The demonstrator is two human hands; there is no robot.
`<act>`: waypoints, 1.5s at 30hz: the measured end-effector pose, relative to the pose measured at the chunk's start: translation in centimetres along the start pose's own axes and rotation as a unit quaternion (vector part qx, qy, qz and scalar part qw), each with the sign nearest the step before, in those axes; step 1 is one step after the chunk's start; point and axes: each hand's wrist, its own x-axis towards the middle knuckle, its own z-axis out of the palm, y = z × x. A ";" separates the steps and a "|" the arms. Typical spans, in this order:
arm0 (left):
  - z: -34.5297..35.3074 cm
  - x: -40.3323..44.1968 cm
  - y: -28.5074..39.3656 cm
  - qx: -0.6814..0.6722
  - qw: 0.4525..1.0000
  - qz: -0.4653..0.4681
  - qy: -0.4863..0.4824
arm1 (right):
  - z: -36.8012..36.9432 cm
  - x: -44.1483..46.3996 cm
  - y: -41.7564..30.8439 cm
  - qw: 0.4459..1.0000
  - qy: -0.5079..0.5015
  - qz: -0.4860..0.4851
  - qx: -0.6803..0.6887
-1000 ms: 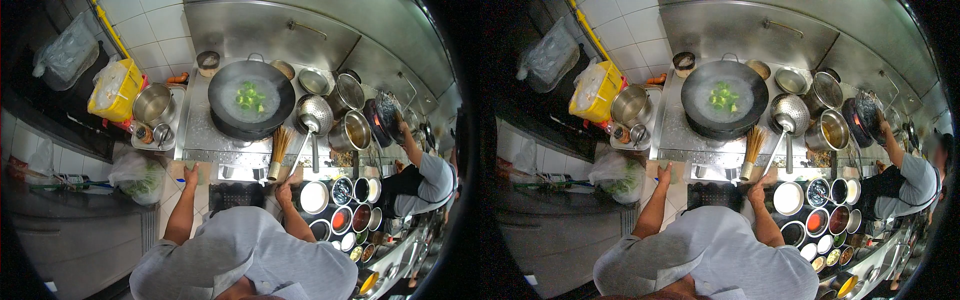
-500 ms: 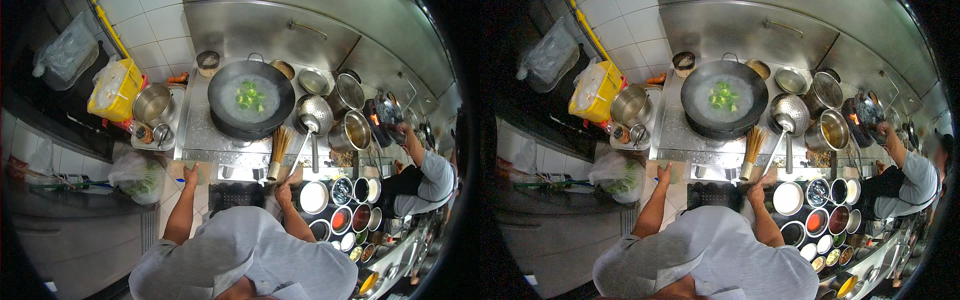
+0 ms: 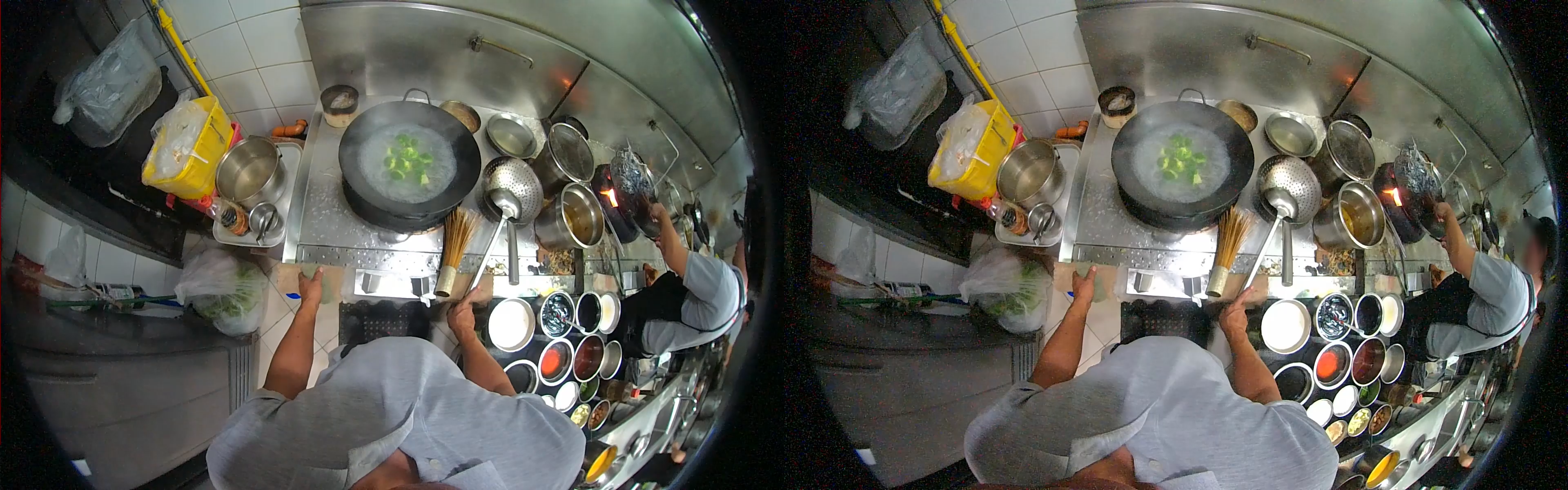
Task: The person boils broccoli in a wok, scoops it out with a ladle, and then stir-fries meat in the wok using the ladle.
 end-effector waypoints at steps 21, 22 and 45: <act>0.2 0.0 0.1 0.007 1.000 0.005 0.011 | 0.0 0.0 0.0 1.000 -0.003 0.002 -0.009; 0.1 0.0 0.1 0.025 1.000 0.008 0.018 | -0.1 0.0 -0.1 1.000 -0.004 0.002 -0.009; 0.1 0.3 -0.6 -0.018 1.000 0.009 -0.010 | 0.0 0.0 0.0 1.000 -0.006 -0.002 0.000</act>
